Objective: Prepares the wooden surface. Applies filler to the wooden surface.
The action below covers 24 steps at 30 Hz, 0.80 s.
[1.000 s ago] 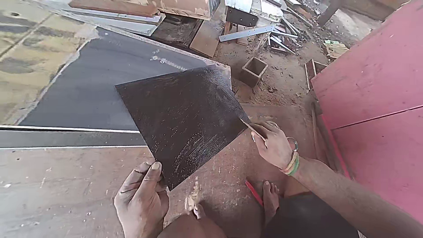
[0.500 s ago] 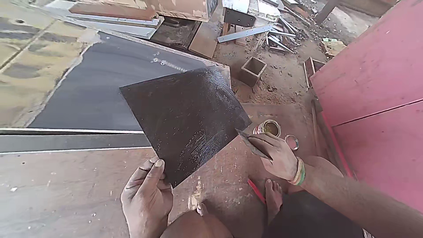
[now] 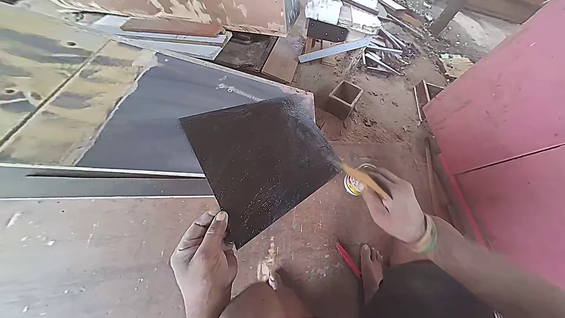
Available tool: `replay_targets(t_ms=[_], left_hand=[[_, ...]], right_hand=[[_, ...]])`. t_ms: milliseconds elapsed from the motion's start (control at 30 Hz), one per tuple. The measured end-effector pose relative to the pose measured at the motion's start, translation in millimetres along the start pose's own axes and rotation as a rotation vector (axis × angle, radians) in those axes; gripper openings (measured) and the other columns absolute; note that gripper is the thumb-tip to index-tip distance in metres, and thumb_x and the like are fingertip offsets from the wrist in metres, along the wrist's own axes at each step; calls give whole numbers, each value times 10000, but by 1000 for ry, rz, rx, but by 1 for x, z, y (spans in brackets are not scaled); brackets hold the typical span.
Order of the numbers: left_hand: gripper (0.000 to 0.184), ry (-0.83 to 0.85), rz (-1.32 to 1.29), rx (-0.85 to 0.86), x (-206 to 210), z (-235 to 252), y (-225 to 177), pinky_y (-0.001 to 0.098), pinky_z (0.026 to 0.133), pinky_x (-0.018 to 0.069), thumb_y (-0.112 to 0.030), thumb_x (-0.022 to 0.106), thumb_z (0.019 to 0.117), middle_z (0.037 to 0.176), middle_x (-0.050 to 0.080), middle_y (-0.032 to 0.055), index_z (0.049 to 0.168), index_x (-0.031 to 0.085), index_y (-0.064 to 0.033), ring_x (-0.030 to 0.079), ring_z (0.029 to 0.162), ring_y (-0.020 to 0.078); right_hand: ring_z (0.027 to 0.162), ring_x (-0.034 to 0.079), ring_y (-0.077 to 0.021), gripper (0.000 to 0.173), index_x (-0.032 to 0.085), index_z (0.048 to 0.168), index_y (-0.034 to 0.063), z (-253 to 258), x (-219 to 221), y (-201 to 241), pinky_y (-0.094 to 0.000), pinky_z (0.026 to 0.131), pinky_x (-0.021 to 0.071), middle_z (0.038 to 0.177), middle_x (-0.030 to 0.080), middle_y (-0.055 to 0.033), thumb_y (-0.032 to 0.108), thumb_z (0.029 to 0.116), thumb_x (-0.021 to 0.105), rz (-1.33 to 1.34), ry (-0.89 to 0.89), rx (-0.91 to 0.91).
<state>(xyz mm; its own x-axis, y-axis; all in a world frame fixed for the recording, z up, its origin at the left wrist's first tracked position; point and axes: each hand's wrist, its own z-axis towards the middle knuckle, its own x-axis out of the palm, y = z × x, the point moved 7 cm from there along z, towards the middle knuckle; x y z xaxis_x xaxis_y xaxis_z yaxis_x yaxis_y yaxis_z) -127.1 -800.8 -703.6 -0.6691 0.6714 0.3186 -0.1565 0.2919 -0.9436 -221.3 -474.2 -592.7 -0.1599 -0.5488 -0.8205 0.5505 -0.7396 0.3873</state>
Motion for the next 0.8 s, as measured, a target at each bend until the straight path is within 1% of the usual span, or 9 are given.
replay_targets(t_ms=[67, 167, 333, 500, 600, 633, 700, 733, 800], left_hand=[[152, 0, -6, -1, 1, 0, 0, 216, 580, 590, 14, 557, 944, 755, 714, -21, 936, 689, -62, 673, 620, 58], [164, -5, -21, -34, 1, -2, 1, 225, 576, 594, 10, 551, 948, 749, 713, -16, 920, 693, -67, 674, 617, 62], [183, -14, -41, -60, 0, -2, 2, 231, 573, 595, 15, 526, 955, 739, 713, -2, 910, 688, -57, 676, 612, 71], [145, -8, 25, 2, 1, 3, 1, 212, 556, 572, 11, 566, 930, 717, 692, -16, 896, 689, -57, 649, 591, 58], [120, -6, 31, 7, -1, 4, 0, 224, 593, 591, -6, 582, 937, 772, 717, 7, 945, 699, -31, 678, 640, 74], [114, -5, 22, 3, -1, 4, 1, 232, 597, 594, -4, 586, 933, 774, 715, 15, 947, 698, -24, 680, 643, 81], [125, -4, 3, -14, 0, 4, 1, 242, 595, 597, 8, 583, 927, 767, 716, 16, 932, 702, -27, 679, 636, 83], [139, 2, -9, -23, 2, 5, 0, 246, 599, 600, 16, 573, 928, 762, 718, 14, 924, 704, -32, 680, 636, 82], [161, -4, -38, -60, 2, 4, 1, 257, 604, 607, 34, 553, 936, 755, 721, 21, 916, 701, -28, 687, 637, 93]], right_hand=[[885, 743, -263, 323, 757, 1034, 27, 18, 14, -12, -438, 758, 593, 982, 761, -139, 216, 959, 506, -92, 66, 124], [990, 727, -351, 317, 741, 1100, -3, 25, 45, -9, -515, 851, 579, 1058, 746, -183, 183, 957, 528, -98, 216, 132], [993, 735, -264, 310, 724, 1146, 34, -14, 61, 56, -401, 824, 622, 1125, 748, -122, 191, 911, 596, -34, 165, -322], [1025, 727, -218, 255, 722, 1109, 44, -14, 26, 85, -351, 894, 602, 1109, 756, -107, 224, 980, 596, 305, 215, -473], [964, 729, -199, 332, 736, 1097, 52, 24, 19, 43, -368, 839, 603, 1038, 759, -89, 262, 1022, 491, 107, 104, -199], [914, 738, -234, 341, 743, 1067, 44, 37, 26, 24, -402, 793, 601, 997, 760, -113, 256, 1005, 483, 9, 73, -70], [944, 740, -338, 329, 741, 1112, 2, 51, 45, -1, -509, 816, 593, 1026, 750, -183, 212, 985, 523, -104, 139, 141], [963, 725, -373, 324, 725, 1149, -9, 50, 56, -1, -547, 829, 583, 1045, 734, -205, 205, 990, 540, -126, 200, 179], [999, 729, -343, 336, 728, 1180, 15, 28, 71, 29, -510, 827, 610, 1092, 744, -166, 180, 908, 620, -157, 197, -3]])
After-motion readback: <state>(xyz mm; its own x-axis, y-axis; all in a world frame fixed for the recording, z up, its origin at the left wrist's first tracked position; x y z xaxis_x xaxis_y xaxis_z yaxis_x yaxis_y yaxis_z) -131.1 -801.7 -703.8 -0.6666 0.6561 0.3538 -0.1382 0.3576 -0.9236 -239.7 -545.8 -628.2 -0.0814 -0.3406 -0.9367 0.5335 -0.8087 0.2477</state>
